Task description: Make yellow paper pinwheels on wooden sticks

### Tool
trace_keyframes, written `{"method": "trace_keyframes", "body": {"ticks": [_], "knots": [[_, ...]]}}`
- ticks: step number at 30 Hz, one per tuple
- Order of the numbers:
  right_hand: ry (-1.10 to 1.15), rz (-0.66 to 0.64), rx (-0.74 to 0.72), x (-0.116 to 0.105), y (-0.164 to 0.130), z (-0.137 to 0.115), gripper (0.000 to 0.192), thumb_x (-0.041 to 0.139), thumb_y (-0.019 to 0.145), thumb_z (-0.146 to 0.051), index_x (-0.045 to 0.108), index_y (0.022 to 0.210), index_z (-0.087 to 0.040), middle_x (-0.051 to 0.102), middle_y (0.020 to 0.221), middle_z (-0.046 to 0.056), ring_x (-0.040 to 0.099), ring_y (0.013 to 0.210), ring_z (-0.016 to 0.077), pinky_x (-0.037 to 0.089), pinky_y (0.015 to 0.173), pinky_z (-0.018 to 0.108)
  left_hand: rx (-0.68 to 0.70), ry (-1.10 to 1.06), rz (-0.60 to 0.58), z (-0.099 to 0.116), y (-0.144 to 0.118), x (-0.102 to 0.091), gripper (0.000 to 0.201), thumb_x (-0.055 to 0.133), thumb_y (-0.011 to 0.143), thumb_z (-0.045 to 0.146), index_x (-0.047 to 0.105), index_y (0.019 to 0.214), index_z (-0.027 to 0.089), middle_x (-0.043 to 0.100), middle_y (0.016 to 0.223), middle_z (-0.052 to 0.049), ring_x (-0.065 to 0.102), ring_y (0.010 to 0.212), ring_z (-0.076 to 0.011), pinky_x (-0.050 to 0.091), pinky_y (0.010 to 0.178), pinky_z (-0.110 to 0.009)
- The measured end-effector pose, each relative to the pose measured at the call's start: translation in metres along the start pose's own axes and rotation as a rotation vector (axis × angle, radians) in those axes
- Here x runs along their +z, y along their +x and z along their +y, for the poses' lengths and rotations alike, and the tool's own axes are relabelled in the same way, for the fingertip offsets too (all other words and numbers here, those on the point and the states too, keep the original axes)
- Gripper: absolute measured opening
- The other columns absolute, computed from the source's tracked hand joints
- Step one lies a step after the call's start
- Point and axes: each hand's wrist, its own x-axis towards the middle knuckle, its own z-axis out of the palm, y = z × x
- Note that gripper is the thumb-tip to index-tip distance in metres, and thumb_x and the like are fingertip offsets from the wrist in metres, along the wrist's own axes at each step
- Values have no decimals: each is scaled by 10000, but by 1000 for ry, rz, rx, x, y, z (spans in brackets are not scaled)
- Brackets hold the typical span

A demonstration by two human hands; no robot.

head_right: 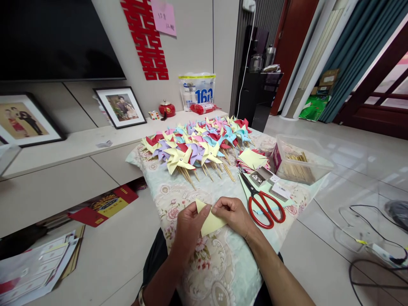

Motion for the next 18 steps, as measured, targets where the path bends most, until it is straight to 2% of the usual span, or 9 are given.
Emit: {"method": "trace_keyframes", "body": {"ticks": [8,11,15,18], "knots": [[-31,18,-44,0,0,1,285,698,818,-426,653,722,-162,553,646,-18,434,601,124,312,576,262,-56,-133,39,5,4,2,305,807,680,421,655,711,158,634,578,25,543,512,-131,429,507,-245],[-12,15,-30,-1,0,2,269,682,825,-409,650,721,-163,550,648,-18,439,606,127,313,576,262,-69,-197,1,8,3,2,325,842,653,397,683,785,147,688,632,1,585,543,-141,466,547,-257],[28,18,-3,-3,0,4,262,688,820,-394,634,701,-167,527,635,-28,422,604,120,304,568,255,-131,-288,-74,16,1,-1,488,880,612,341,712,1021,134,738,710,-24,636,602,-156,500,615,-273],[58,6,9,-3,0,6,262,689,821,-395,628,705,-169,516,628,-33,405,592,115,288,557,252,-161,-297,-118,20,2,-3,434,885,607,329,734,955,119,738,696,-36,638,600,-153,502,624,-271]]}}
